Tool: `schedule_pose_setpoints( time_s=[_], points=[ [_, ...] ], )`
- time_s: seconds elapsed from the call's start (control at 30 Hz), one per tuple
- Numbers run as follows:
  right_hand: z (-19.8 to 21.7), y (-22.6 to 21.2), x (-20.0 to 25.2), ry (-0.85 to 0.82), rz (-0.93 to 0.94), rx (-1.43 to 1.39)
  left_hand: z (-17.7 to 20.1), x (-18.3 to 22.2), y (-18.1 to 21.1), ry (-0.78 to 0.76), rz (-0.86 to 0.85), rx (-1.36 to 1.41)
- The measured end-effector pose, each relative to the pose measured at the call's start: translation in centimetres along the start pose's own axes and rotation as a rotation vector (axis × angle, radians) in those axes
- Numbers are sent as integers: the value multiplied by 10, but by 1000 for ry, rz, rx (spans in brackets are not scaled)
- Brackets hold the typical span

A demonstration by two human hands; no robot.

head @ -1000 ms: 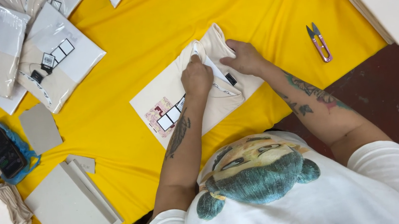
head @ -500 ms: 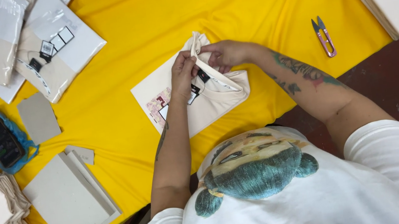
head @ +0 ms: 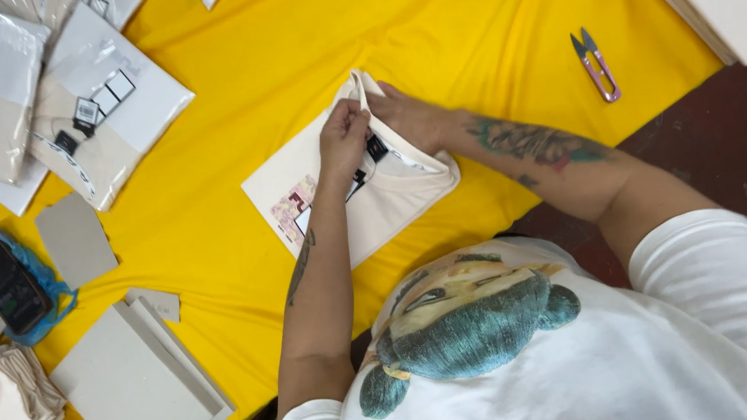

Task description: Folding t-shirts using cardboard inserts to ensure uniform size and shape for packaging.

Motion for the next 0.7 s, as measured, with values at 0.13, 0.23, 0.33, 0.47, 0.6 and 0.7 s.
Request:
schedule_pose_setpoints(
  time_s=[0.13, 0.23, 0.33, 0.47, 0.6, 0.7],
  points=[
    [60, -34, 33, 146, -35, -170, 11, 28, 36, -3, -26, -162],
    [84, -39, 71, -20, -527, -197, 3, 64, 84, 10, -355, -543],
    [74, -35, 103, -139, -778, -401, -19, 97, 101, -130, -628, -785],
    [64, -38, 109, -141, -784, -644, -34, 107, 98, -362, -555, -1071],
    [65, -55, 109, -182, -746, -713, -26, 117, 100, -273, -597, -1105],
    [48, -37, 112, -92, -759, -791, -20, 129, 122, -346, -572, -1055]
  ],
)
Point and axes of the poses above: each hand's wrist, its own x-axis away from the middle knuckle, its own z-axis out of the back of the hand, y = z × x, the point moved 6 cm from there along -x, towards the middle knuckle, and after that the axes turned 10 degrees about -x, right-handed, at the moved point
